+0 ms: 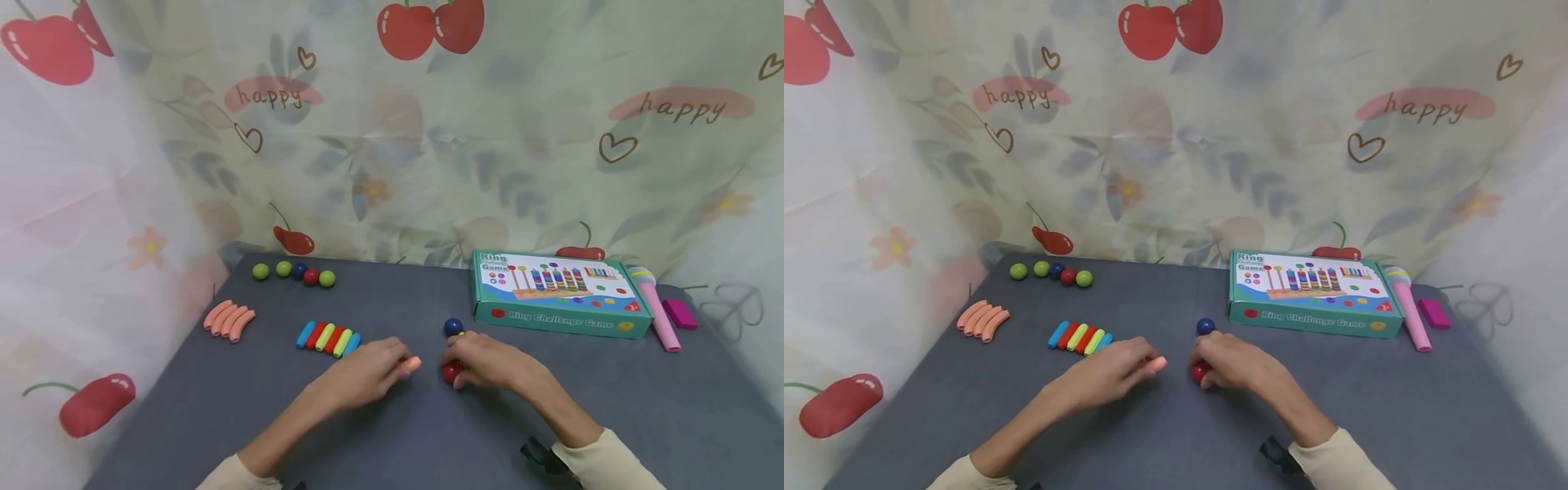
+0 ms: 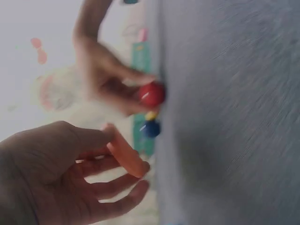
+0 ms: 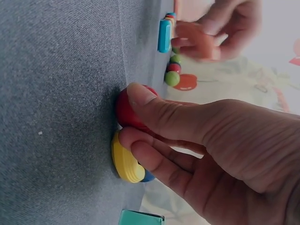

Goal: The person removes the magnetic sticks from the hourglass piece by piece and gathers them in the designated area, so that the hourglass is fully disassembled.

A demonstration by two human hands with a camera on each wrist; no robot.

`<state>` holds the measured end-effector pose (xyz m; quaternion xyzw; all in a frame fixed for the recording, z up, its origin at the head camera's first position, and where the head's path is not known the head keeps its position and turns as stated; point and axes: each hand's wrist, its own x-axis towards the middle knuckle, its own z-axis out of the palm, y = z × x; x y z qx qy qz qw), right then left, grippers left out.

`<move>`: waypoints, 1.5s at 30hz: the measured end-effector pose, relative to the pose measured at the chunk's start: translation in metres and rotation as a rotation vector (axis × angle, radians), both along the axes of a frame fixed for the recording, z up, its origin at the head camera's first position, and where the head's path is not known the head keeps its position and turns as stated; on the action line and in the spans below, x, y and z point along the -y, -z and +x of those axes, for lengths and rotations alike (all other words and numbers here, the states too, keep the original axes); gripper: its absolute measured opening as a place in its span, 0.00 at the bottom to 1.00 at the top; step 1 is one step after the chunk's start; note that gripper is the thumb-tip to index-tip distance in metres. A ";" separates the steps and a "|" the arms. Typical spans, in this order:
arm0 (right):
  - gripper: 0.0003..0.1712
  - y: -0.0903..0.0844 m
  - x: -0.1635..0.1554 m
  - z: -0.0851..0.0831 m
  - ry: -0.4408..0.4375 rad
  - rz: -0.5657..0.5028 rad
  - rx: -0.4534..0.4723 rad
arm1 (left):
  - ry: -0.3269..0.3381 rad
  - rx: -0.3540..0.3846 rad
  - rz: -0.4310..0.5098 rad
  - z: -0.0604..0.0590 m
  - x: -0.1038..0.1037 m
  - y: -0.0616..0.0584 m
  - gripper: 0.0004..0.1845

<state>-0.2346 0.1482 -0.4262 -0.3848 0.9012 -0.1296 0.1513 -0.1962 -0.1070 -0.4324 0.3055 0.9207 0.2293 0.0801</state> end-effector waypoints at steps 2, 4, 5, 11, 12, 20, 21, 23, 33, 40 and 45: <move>0.17 0.000 0.001 0.000 0.005 0.001 0.008 | -0.075 0.042 0.056 0.000 0.012 -0.010 0.18; 0.18 0.000 0.001 -0.001 -0.001 -0.003 0.009 | -0.161 0.059 0.107 -0.001 0.026 -0.016 0.19; 0.18 0.001 0.000 -0.001 -0.005 -0.005 0.005 | -0.200 0.059 0.127 -0.001 0.034 -0.018 0.19; 0.18 0.001 -0.001 -0.001 -0.023 -0.017 -0.025 | -0.434 0.038 0.197 -0.003 0.090 -0.021 0.22; 0.18 0.001 -0.001 -0.001 -0.022 -0.017 -0.025 | -0.466 0.042 0.210 -0.003 0.100 -0.020 0.23; 0.19 -0.001 -0.002 0.000 -0.009 -0.016 -0.021 | -0.627 -0.023 0.214 -0.008 0.168 -0.002 0.16; 0.19 -0.001 -0.002 0.000 -0.009 -0.016 -0.021 | -0.644 -0.040 0.200 -0.008 0.174 0.000 0.16; 0.19 -0.001 -0.001 0.000 -0.010 -0.017 -0.018 | -0.673 -0.073 0.169 -0.009 0.181 0.004 0.12; 0.20 0.001 0.000 -0.001 -0.009 -0.009 -0.007 | -0.695 -0.337 -0.007 -0.018 0.198 0.027 0.16; 0.20 0.002 -0.001 -0.002 -0.012 -0.012 0.001 | -0.683 -0.578 0.011 -0.014 0.198 0.037 0.09; 0.20 0.002 0.000 -0.002 -0.013 -0.012 0.000 | -0.722 -0.530 -0.025 -0.011 0.201 0.033 0.08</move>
